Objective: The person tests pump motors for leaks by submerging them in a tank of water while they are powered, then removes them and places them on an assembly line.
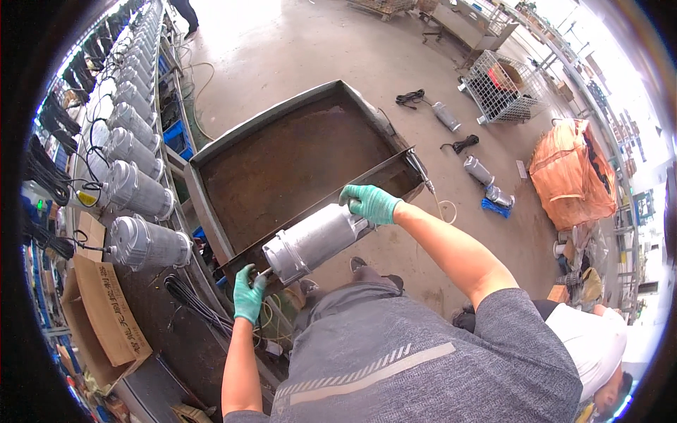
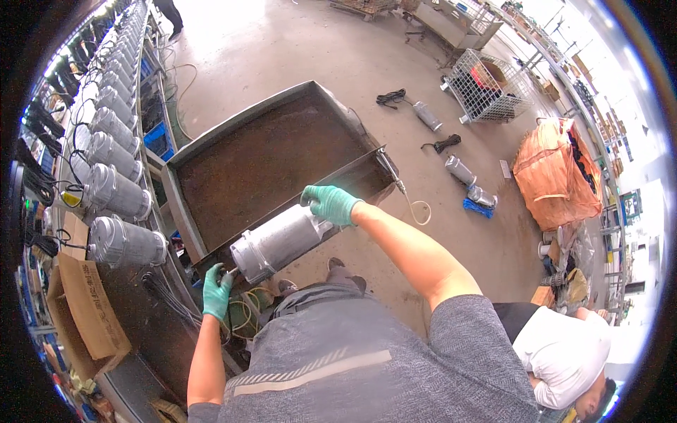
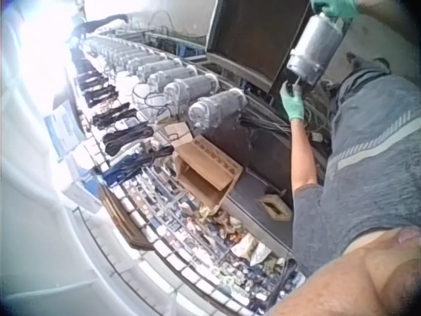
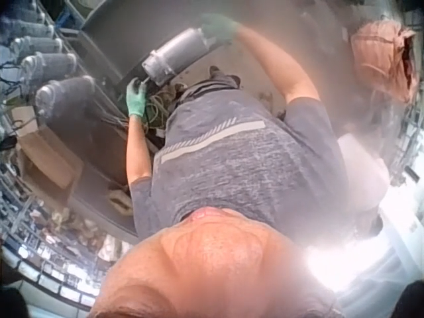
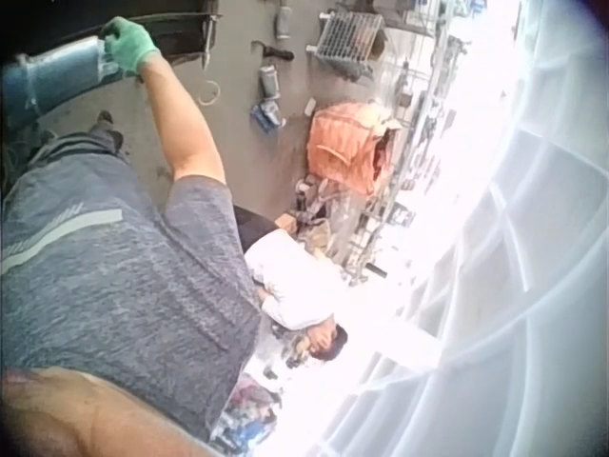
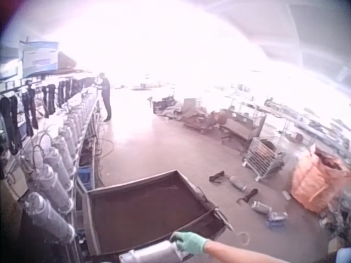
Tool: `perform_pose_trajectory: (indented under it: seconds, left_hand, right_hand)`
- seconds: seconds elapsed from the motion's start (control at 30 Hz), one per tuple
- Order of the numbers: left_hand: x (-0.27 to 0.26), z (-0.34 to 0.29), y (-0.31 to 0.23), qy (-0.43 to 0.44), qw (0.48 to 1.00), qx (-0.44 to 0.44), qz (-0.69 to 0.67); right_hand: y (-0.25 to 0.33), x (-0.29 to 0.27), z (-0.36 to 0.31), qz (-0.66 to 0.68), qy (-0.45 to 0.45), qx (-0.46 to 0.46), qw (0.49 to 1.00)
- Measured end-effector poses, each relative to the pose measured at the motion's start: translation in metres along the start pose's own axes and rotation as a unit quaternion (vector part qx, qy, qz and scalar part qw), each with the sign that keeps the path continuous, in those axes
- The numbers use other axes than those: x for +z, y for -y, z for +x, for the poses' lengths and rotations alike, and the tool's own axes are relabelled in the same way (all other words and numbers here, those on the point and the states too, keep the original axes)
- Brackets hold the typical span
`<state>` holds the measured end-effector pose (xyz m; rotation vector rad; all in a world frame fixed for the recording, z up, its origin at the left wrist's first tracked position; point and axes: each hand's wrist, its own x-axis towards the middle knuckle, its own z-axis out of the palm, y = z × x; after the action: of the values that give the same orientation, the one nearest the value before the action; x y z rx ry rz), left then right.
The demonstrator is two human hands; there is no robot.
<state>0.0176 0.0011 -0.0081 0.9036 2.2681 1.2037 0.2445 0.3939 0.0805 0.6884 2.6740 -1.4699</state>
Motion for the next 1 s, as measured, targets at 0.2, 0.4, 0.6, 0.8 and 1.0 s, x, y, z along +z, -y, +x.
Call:
perform_pose_trajectory:
  seconds: [0.2,0.4,0.6,0.8,1.0]
  left_hand:
    - [-0.012,0.003,-0.003,0.048,0.996,0.075,0.006]
    - [0.004,0.027,0.003,0.056,0.9,-0.376,-0.214]
    - [0.005,-0.004,0.014,-0.008,0.997,0.025,-0.078]
    - [-0.003,0.008,-0.014,0.032,0.958,-0.246,-0.146]
    - [-0.012,-0.009,0.0,0.104,0.901,-0.253,-0.336]
  right_hand:
    - [0.007,-0.002,-0.001,0.029,0.033,0.065,0.997]
    - [-0.009,0.003,0.001,0.003,-0.002,-0.014,1.0]
    - [0.017,-0.005,-0.005,0.016,0.021,0.061,0.998]
    - [0.01,0.006,0.001,0.038,-0.012,0.021,0.999]
    - [0.016,-0.001,-0.001,0.059,0.002,0.053,0.997]
